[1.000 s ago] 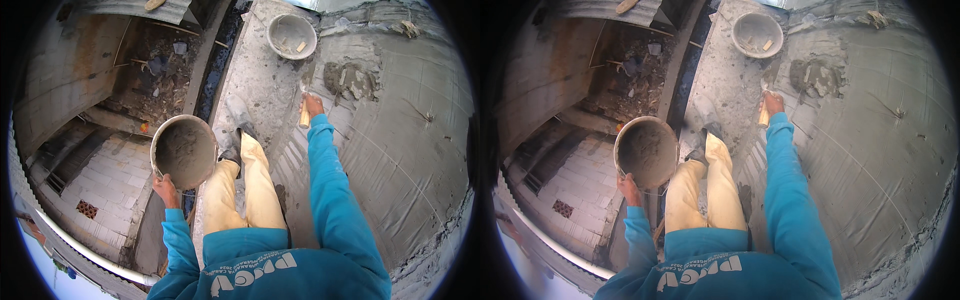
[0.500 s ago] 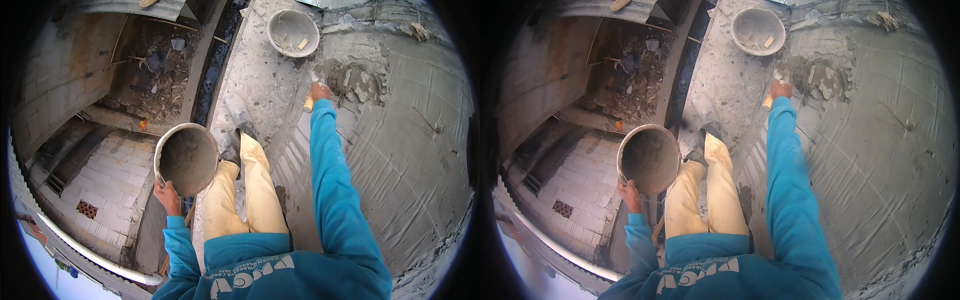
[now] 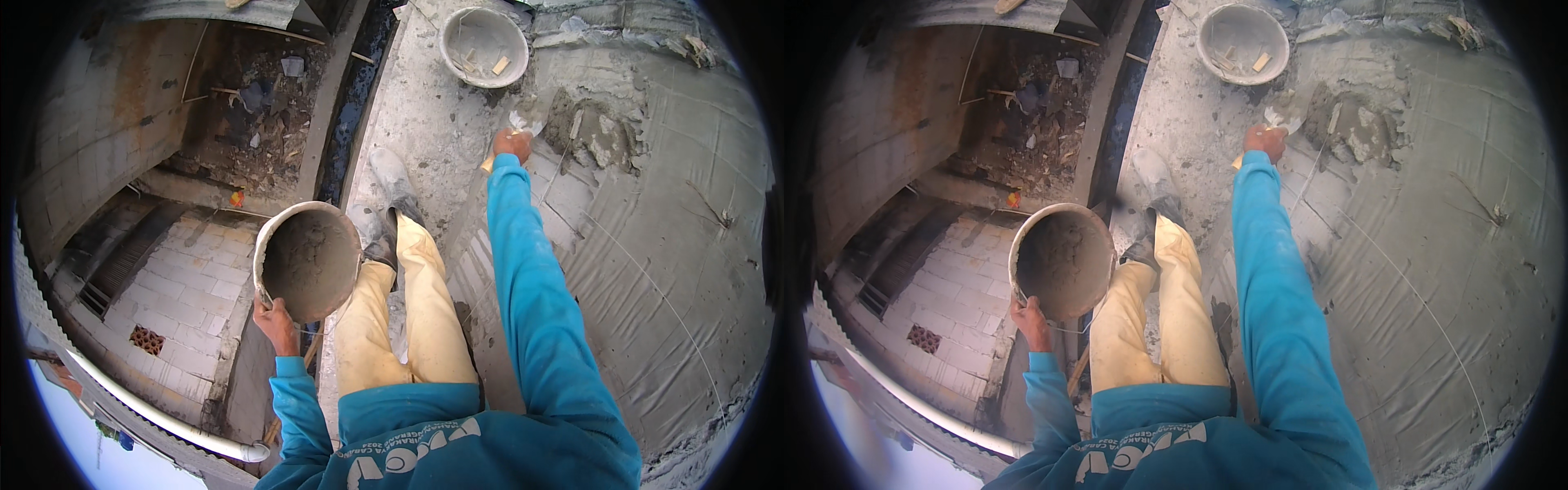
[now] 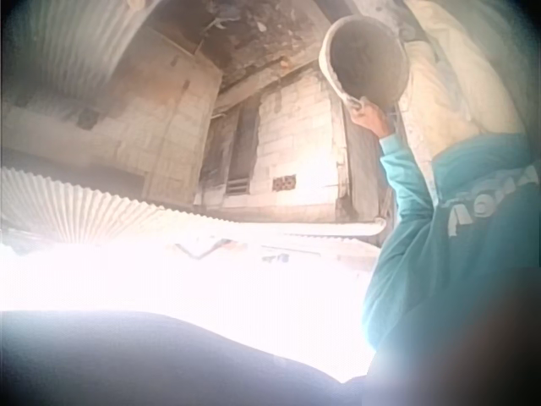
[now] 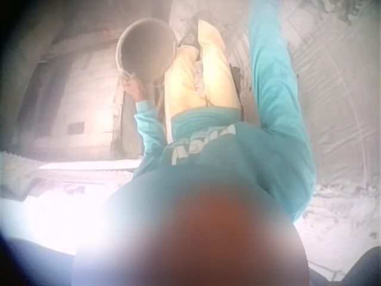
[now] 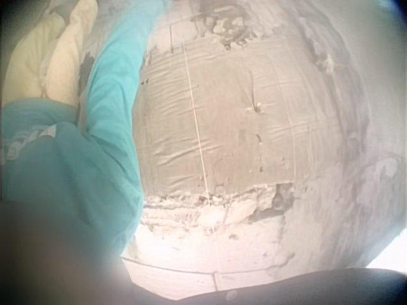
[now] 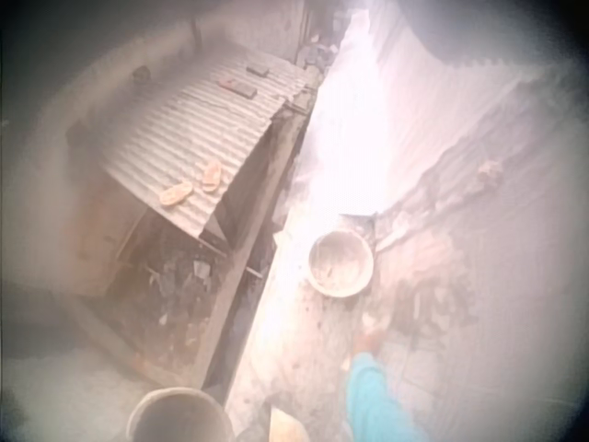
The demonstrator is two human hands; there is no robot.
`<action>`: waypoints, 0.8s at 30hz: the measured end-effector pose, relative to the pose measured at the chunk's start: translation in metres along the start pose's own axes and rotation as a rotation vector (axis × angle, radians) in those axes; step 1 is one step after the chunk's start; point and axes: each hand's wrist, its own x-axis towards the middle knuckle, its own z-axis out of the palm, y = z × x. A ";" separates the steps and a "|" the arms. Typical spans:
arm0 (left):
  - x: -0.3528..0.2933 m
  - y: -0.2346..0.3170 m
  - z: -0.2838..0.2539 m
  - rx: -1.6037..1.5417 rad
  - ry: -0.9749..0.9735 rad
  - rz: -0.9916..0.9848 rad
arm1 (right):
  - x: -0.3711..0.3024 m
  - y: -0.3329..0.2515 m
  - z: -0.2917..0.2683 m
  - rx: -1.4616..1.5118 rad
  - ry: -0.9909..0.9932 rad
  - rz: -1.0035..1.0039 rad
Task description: The person scoops cement from a bucket with a trowel and applies it to a vertical wall surface, smoothing the material with the trowel. They repeat this process across a section of the wall, occasionally moving the bucket and adjusting their position.
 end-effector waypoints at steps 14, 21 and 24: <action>0.006 -0.009 0.007 -0.022 -0.098 0.034 | 0.024 -0.029 -0.019 -0.040 -0.032 0.032; 0.009 -0.016 0.010 0.014 -0.090 0.024 | 0.036 -0.033 -0.041 -0.279 -0.007 -0.082; 0.007 -0.017 0.010 0.039 -0.082 0.053 | 0.050 -0.032 -0.040 -0.306 0.028 -0.150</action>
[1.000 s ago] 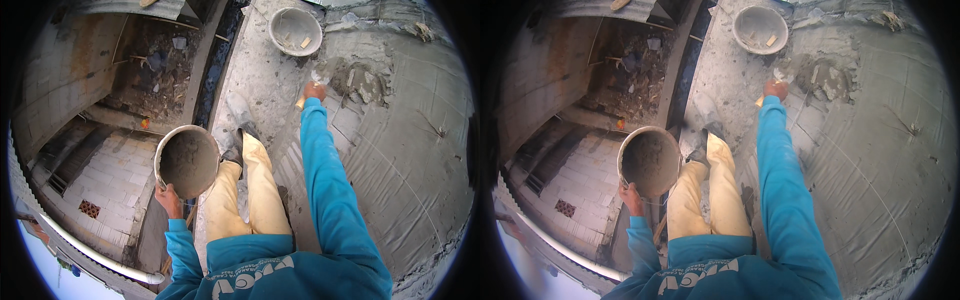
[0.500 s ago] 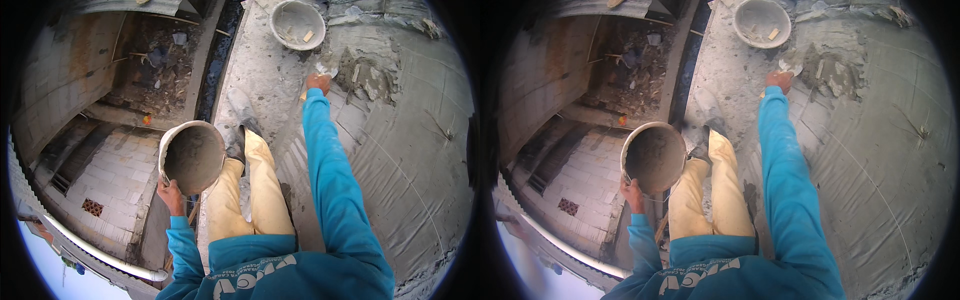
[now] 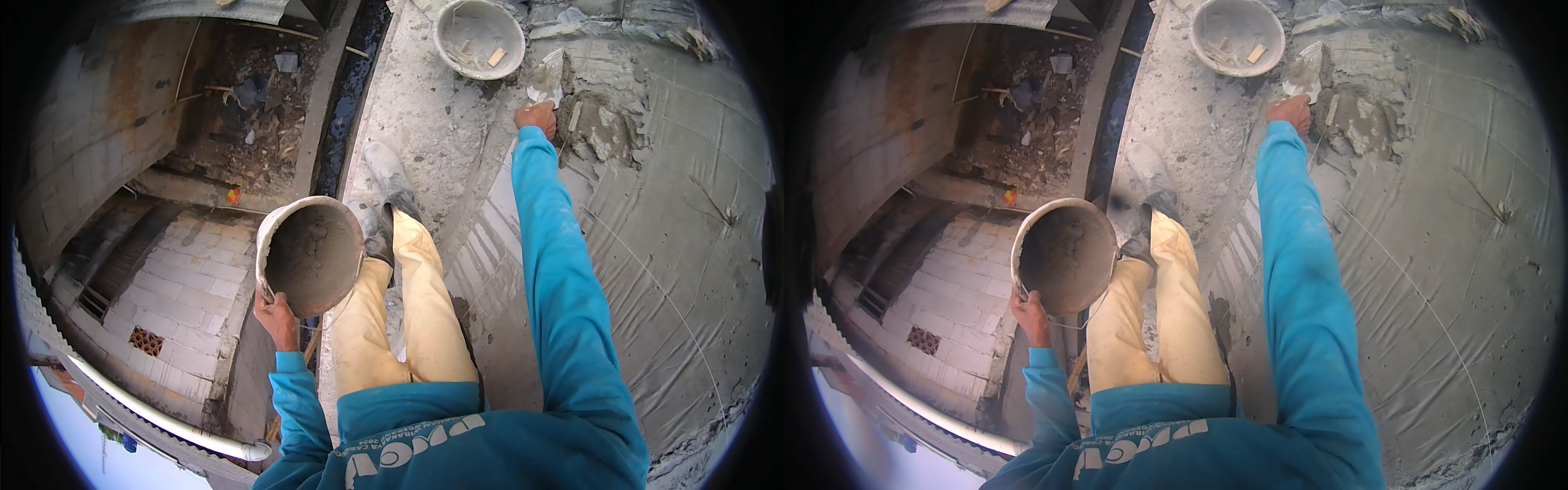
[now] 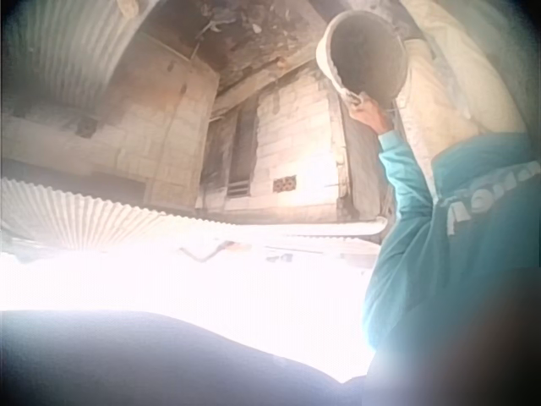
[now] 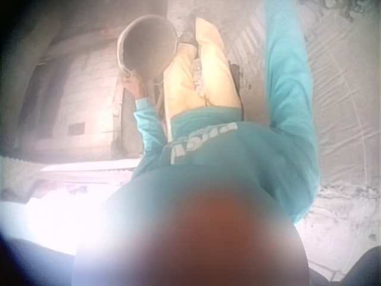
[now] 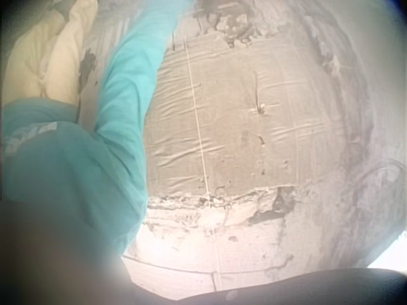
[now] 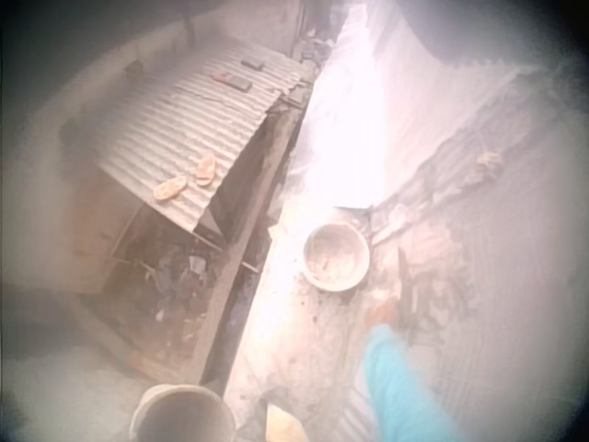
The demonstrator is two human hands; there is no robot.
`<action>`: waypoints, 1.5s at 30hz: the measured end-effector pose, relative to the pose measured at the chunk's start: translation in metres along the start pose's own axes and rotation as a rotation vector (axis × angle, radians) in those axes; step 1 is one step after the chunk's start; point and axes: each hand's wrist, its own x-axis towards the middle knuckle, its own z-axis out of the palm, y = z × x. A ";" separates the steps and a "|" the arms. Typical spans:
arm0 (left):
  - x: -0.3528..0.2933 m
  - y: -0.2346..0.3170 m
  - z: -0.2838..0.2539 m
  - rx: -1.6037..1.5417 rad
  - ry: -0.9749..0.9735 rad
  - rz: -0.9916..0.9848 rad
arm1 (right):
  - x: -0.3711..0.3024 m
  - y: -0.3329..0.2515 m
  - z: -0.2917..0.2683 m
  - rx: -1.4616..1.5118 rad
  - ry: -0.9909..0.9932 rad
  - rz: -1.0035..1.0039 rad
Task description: The person scoops cement from a bucket with a trowel and applies it to a vertical wall surface, smoothing the material with the trowel. They repeat this process across a section of the wall, occasionally moving the bucket and adjusting their position.
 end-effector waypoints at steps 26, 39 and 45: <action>-0.008 0.008 -0.011 0.079 0.030 -0.149 | -0.149 0.058 -0.047 0.666 -0.543 -0.035; -0.013 -0.004 -0.010 0.063 0.037 0.041 | -0.127 0.060 -0.003 1.142 -0.566 0.317; -0.015 0.005 -0.010 0.062 -0.006 -0.058 | -0.092 0.052 0.002 1.257 -0.414 0.509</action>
